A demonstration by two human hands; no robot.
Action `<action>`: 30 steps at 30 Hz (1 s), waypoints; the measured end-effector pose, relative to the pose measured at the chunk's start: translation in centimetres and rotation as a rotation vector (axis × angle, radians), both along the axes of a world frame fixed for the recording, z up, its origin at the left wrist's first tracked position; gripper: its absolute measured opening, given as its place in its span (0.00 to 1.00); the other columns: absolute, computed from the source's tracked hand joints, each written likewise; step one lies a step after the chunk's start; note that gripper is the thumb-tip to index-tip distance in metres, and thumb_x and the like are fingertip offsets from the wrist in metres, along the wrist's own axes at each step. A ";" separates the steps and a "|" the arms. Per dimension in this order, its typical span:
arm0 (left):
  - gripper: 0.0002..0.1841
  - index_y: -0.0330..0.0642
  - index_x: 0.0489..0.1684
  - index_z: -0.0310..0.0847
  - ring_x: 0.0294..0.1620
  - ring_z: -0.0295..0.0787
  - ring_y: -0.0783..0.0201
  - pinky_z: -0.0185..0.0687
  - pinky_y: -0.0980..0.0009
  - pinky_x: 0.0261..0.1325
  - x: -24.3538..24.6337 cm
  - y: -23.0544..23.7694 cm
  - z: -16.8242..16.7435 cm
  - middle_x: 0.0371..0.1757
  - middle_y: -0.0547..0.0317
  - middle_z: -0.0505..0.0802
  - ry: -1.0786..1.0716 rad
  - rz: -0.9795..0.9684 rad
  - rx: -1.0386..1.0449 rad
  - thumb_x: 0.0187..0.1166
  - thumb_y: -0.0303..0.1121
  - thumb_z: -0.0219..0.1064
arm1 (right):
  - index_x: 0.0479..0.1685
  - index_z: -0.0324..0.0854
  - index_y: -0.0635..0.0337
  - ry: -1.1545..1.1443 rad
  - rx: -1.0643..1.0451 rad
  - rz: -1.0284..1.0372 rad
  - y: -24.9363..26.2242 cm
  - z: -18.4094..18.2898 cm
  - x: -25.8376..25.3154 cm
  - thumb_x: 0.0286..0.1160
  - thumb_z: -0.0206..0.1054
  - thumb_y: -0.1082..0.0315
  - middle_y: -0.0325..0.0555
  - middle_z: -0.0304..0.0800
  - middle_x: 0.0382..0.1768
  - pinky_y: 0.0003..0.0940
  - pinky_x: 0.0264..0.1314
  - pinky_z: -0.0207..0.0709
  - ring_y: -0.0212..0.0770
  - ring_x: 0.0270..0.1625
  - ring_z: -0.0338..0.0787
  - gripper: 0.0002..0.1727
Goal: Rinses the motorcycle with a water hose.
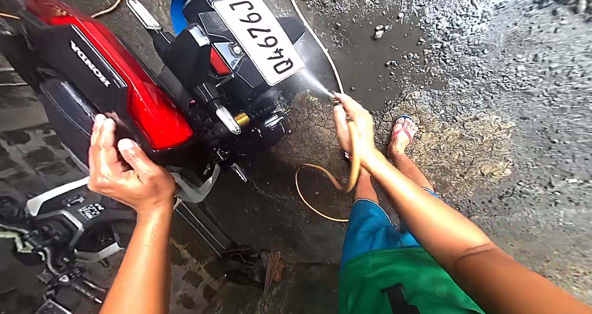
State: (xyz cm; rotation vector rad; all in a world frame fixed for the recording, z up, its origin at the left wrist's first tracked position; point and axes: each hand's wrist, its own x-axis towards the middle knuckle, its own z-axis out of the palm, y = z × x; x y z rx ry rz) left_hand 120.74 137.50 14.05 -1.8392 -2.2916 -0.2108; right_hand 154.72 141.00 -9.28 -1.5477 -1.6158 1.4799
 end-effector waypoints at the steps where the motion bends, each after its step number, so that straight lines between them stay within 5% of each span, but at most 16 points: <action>1: 0.25 0.29 0.72 0.80 0.85 0.75 0.52 0.63 0.60 0.90 0.2 0.0 0.0 0.77 0.40 0.84 0.000 0.003 0.003 0.92 0.38 0.45 | 0.75 0.81 0.55 -0.001 -0.012 -0.039 -0.3 -0.3 1.6 0.90 0.48 0.59 0.51 0.92 0.62 0.53 0.68 0.81 0.48 0.65 0.91 0.24; 3: 0.25 0.29 0.71 0.80 0.85 0.74 0.51 0.62 0.60 0.90 0.3 -0.2 -0.1 0.77 0.39 0.84 0.000 0.009 0.005 0.92 0.39 0.45 | 0.71 0.83 0.55 0.037 -0.037 0.016 -1.0 0.1 4.2 0.88 0.48 0.62 0.49 0.94 0.54 0.49 0.54 0.84 0.44 0.52 0.93 0.23; 8: 0.22 0.28 0.64 0.83 0.82 0.78 0.54 0.65 0.61 0.87 -0.2 -0.8 -0.4 0.73 0.41 0.87 -0.032 0.037 0.080 0.93 0.35 0.46 | 0.72 0.84 0.48 0.072 -0.119 -0.119 0.3 -1.3 9.8 0.90 0.50 0.59 0.42 0.94 0.59 0.43 0.60 0.84 0.34 0.56 0.92 0.22; 11: 0.22 0.28 0.60 0.84 0.81 0.78 0.51 0.67 0.59 0.87 -1.3 -1.2 -0.8 0.72 0.40 0.87 0.000 0.043 0.167 0.93 0.34 0.45 | 0.68 0.86 0.50 0.199 -0.118 -0.072 0.0 0.2 11.0 0.89 0.50 0.62 0.40 0.94 0.53 0.34 0.54 0.84 0.29 0.50 0.91 0.21; 14: 0.20 0.27 0.57 0.84 0.83 0.71 0.42 0.63 0.52 0.86 2.1 -2.4 -1.3 0.76 0.31 0.79 0.064 0.005 0.330 0.92 0.34 0.47 | 0.76 0.81 0.52 0.258 -0.098 0.108 0.1 1.8 10.4 0.88 0.48 0.62 0.38 0.93 0.64 0.35 0.68 0.82 0.28 0.62 0.91 0.24; 16: 0.22 0.34 0.60 0.81 0.83 0.69 0.47 0.62 0.51 0.85 7.0 -4.8 -4.6 0.79 0.38 0.75 -0.027 -0.065 0.264 0.93 0.42 0.46 | 0.75 0.82 0.51 0.248 -0.098 0.112 1.6 1.4 10.4 0.90 0.49 0.60 0.39 0.93 0.62 0.37 0.66 0.82 0.30 0.59 0.90 0.23; 18: 0.22 0.37 0.52 0.88 0.78 0.76 0.47 0.68 0.48 0.82 10.9 -7.9 -11.1 0.75 0.38 0.81 -0.244 -0.095 0.028 0.88 0.45 0.52 | 0.65 0.88 0.55 0.277 -0.107 0.107 2.8 0.8 9.4 0.88 0.50 0.63 0.43 0.95 0.56 0.38 0.62 0.83 0.31 0.55 0.91 0.21; 22: 0.18 0.33 0.64 0.85 0.73 0.84 0.53 0.81 0.57 0.74 8.9 -9.4 -23.1 0.76 0.42 0.83 -0.669 0.362 -0.289 0.86 0.36 0.60 | 0.62 0.90 0.54 0.319 -0.032 0.250 5.4 0.3 5.2 0.86 0.52 0.59 0.38 0.97 0.54 0.36 0.63 0.85 0.28 0.56 0.93 0.22; 24: 0.21 0.29 0.76 0.74 0.73 0.82 0.46 0.79 0.50 0.74 5.3 -9.1 -26.1 0.76 0.35 0.81 -0.846 0.775 -0.124 0.89 0.33 0.57 | 0.60 0.91 0.52 0.236 -0.025 0.246 7.4 -0.4 3.5 0.86 0.51 0.57 0.40 0.97 0.48 0.42 0.57 0.84 0.32 0.50 0.93 0.22; 26: 0.23 0.30 0.83 0.64 0.70 0.81 0.48 0.78 0.54 0.73 2.2 -8.0 -27.6 0.76 0.34 0.78 -0.953 1.057 0.157 0.92 0.30 0.51 | 0.55 0.93 0.52 0.236 -0.056 0.219 8.8 -1.4 1.9 0.84 0.50 0.60 0.39 0.97 0.49 0.42 0.59 0.84 0.32 0.52 0.93 0.22; 30: 0.22 0.29 0.82 0.59 0.75 0.80 0.50 0.80 0.58 0.75 -1.1 -5.8 -28.7 0.79 0.37 0.75 -1.254 1.214 0.533 0.94 0.32 0.39 | 0.56 0.92 0.57 0.386 -0.035 0.333 8.2 -1.1 -2.1 0.83 0.52 0.63 0.40 0.97 0.48 0.36 0.57 0.84 0.29 0.49 0.92 0.21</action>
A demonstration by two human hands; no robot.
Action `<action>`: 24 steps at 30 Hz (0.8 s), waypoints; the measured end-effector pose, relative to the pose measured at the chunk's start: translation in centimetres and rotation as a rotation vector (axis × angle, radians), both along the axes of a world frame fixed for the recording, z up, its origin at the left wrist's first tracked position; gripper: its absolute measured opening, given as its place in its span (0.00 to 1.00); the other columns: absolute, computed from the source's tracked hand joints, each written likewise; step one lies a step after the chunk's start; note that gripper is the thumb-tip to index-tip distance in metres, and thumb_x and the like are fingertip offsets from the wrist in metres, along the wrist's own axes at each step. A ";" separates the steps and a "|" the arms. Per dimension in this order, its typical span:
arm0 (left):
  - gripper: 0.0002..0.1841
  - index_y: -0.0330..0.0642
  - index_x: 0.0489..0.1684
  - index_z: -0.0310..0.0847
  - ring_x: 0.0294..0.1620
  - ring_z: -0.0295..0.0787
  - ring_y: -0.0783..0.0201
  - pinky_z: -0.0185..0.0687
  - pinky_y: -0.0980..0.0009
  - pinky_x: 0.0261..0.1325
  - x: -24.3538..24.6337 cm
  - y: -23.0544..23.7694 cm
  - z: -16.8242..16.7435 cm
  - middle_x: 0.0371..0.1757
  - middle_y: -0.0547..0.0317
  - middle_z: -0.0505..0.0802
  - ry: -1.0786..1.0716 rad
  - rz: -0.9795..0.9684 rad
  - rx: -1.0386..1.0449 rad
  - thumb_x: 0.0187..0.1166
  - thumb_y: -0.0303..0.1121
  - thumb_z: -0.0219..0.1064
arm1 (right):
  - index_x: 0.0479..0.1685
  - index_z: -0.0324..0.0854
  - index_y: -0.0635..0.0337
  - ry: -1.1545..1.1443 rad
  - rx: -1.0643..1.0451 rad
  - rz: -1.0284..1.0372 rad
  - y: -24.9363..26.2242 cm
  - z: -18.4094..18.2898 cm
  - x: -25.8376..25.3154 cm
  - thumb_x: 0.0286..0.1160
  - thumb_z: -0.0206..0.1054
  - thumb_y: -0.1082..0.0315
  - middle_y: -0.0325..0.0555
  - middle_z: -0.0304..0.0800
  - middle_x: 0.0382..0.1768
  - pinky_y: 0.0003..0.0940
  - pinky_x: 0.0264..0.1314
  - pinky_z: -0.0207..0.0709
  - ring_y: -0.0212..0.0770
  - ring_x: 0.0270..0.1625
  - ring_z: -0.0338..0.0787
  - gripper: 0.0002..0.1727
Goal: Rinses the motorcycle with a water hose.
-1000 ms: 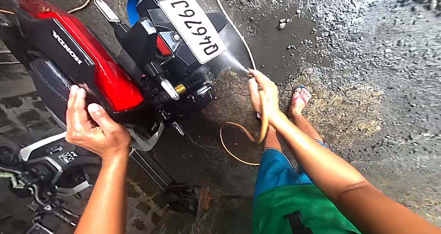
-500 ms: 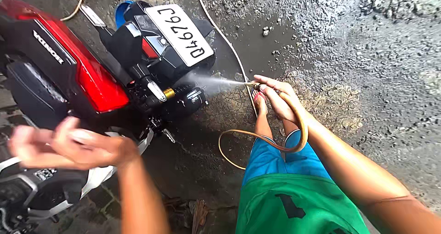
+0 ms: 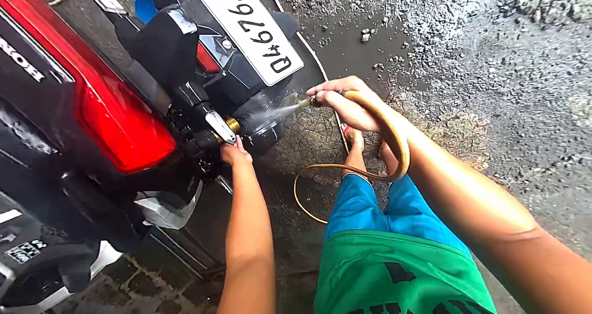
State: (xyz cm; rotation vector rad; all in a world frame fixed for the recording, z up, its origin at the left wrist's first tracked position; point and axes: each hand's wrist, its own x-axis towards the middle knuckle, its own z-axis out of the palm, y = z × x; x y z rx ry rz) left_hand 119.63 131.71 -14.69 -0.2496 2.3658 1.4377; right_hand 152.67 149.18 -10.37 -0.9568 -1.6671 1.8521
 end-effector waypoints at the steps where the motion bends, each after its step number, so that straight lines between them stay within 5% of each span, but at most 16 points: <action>1: 0.23 0.29 0.82 0.59 0.77 0.79 0.50 0.79 0.57 0.77 -0.2 0.1 -0.2 0.79 0.37 0.75 -0.036 0.042 0.042 0.95 0.33 0.38 | 0.57 0.92 0.56 -0.007 0.004 0.015 -0.5 0.1 -0.6 0.84 0.53 0.62 0.40 0.97 0.46 0.35 0.54 0.84 0.28 0.47 0.92 0.21; 6: 0.22 0.30 0.82 0.58 0.78 0.79 0.51 0.80 0.61 0.77 0.5 0.5 -0.3 0.80 0.39 0.75 -0.139 0.099 0.094 0.95 0.32 0.42 | 0.57 0.92 0.54 -0.153 0.003 -0.103 -1.0 -1.1 0.5 0.85 0.51 0.61 0.40 0.97 0.48 0.39 0.57 0.84 0.30 0.51 0.93 0.22; 11: 0.21 0.26 0.79 0.61 0.71 0.86 0.56 0.81 0.67 0.74 3.6 3.8 0.0 0.75 0.38 0.81 -0.260 -0.107 0.016 0.94 0.31 0.44 | 0.61 0.90 0.51 -0.243 0.042 -0.135 -1.1 -0.1 3.3 0.84 0.51 0.60 0.40 0.97 0.47 0.41 0.52 0.85 0.32 0.47 0.93 0.22; 13: 0.21 0.28 0.78 0.62 0.71 0.86 0.57 0.81 0.68 0.74 4.4 6.1 -0.7 0.73 0.40 0.82 -0.286 -0.085 0.055 0.93 0.32 0.47 | 0.65 0.88 0.54 -0.275 -0.031 -0.263 -0.4 0.6 6.1 0.87 0.50 0.62 0.42 0.95 0.53 0.38 0.59 0.85 0.32 0.52 0.92 0.22; 16: 0.35 0.38 0.90 0.49 0.80 0.77 0.53 0.77 0.63 0.78 4.8 8.9 -3.6 0.86 0.42 0.70 -0.364 -0.027 0.071 0.91 0.49 0.54 | 0.67 0.85 0.58 -0.138 -0.131 -0.255 -0.8 1.7 9.5 0.87 0.48 0.62 0.42 0.93 0.59 0.35 0.60 0.86 0.31 0.56 0.91 0.23; 19: 0.42 0.46 0.94 0.40 0.85 0.70 0.48 0.75 0.50 0.79 4.8 10.9 -9.0 0.90 0.43 0.65 -0.390 -0.119 0.103 0.88 0.66 0.38 | 0.69 0.87 0.49 -0.193 -0.084 -0.190 -1.9 1.2 12.6 0.85 0.49 0.58 0.33 0.95 0.57 0.33 0.54 0.87 0.26 0.51 0.92 0.24; 21: 0.35 0.47 0.95 0.36 0.90 0.59 0.48 0.67 0.46 0.84 5.7 12.4 -10.7 0.93 0.44 0.57 -0.334 -0.213 0.209 0.94 0.58 0.28 | 0.69 0.86 0.48 -0.230 -0.131 -0.290 -1.7 0.5 15.9 0.88 0.50 0.57 0.34 0.94 0.60 0.36 0.58 0.88 0.31 0.55 0.92 0.23; 24: 0.26 0.43 0.94 0.40 0.89 0.60 0.57 0.59 0.63 0.88 14.1 21.4 -5.6 0.92 0.50 0.60 -0.227 -0.013 0.051 0.97 0.29 0.24 | 0.65 0.88 0.56 -0.171 -0.194 -0.467 -1.9 -2.1 20.1 0.88 0.49 0.58 0.42 0.92 0.64 0.41 0.67 0.84 0.40 0.64 0.90 0.23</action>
